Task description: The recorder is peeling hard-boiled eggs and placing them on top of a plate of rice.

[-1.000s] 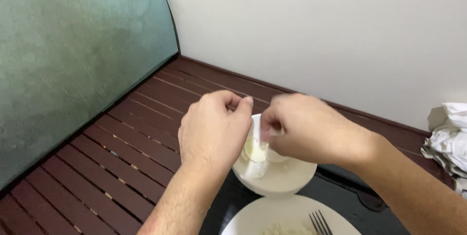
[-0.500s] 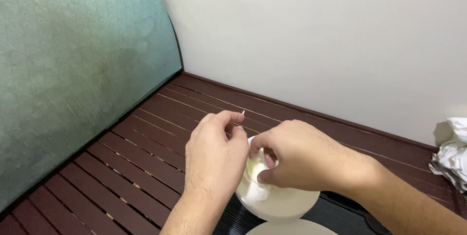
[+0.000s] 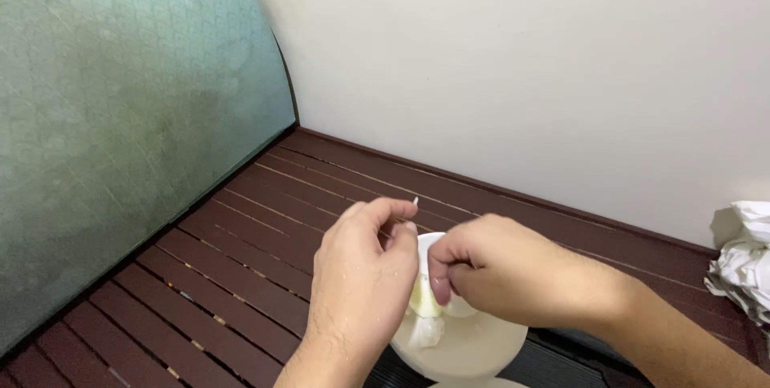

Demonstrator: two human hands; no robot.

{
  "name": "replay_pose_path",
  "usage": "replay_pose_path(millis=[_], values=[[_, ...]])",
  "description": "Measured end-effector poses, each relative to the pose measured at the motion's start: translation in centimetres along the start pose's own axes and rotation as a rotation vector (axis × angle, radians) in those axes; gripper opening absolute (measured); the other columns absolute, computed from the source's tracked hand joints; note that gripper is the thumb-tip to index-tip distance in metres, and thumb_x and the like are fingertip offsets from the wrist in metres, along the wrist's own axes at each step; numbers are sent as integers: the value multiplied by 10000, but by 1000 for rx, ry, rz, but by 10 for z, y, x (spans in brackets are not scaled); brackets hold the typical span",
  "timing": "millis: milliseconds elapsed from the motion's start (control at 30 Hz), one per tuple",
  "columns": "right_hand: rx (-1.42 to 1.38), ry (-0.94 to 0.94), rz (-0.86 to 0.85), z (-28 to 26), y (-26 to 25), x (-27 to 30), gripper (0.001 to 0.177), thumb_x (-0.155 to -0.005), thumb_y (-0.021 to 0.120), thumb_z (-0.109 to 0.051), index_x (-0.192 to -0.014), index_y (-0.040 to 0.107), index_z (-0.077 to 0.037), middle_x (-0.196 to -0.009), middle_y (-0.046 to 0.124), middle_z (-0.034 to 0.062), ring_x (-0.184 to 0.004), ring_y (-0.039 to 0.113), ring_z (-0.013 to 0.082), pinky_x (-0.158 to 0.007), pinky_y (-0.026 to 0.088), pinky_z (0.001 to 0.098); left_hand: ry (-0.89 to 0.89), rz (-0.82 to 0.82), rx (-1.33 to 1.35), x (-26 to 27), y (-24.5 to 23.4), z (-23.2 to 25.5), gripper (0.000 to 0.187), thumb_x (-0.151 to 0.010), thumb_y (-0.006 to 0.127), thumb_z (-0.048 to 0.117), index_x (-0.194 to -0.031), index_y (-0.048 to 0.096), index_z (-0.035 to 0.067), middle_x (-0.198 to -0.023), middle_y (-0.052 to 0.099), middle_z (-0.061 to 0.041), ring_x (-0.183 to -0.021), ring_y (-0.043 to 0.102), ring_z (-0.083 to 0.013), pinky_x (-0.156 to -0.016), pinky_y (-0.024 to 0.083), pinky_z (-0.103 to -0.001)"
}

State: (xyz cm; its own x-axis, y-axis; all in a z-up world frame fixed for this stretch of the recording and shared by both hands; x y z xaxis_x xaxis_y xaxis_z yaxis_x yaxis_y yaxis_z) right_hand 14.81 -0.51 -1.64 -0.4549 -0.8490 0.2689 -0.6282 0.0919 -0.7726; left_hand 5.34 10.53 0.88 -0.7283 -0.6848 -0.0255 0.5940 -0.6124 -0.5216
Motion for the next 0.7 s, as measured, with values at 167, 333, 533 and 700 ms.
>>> replay_pose_path(millis=[167, 333, 533, 700], values=[[73, 90, -58, -11, -2, 7, 116, -883, 643, -116, -915, 753, -138, -698, 662, 24, -690, 617, 166, -665, 500, 330, 24, -38, -1, -2, 7, -3, 332, -856, 662, 264, -1152, 766, 157, -901, 719, -21, -802, 710, -165, -781, 562, -331], [132, 123, -62, 4, -1, 8, 345, -747, 637, -39, -991, 820, -202, -723, 698, 49, -700, 664, 182, -661, 523, 364, 14, -84, -31, -2, 12, -4, 345, -820, 664, 159, -1146, 775, 135, -941, 683, -24, -847, 679, -170, -788, 567, -341], [124, -82, 23, -4, -1, 4, 409, -704, 713, -95, -1089, 783, -216, -898, 787, 1, -799, 733, 200, -721, 578, 356, 79, -179, -42, -7, 30, -19, 517, -761, 672, 112, -1275, 728, 144, -1034, 747, -93, -948, 715, -213, -875, 554, -367], [457, 153, 11, 10, 12, 0, 411, -750, 774, -175, -1158, 744, -218, -975, 769, 57, -933, 742, 246, -861, 583, 383, 194, -113, -111, -7, 30, -20, 448, -817, 636, 155, -1256, 726, 162, -1177, 712, -16, -1141, 631, -230, -994, 489, -381]])
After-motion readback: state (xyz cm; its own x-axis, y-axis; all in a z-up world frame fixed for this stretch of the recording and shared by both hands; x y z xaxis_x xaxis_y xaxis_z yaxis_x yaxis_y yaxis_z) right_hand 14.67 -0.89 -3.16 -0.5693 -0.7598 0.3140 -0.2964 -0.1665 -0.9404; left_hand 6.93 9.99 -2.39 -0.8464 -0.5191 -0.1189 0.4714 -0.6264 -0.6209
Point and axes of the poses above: each hand's wrist, its own x-axis away from the middle knuckle, its own y-axis out of the palm, z = x × y, the point moved 7 cm from there along -x, towards the middle knuckle
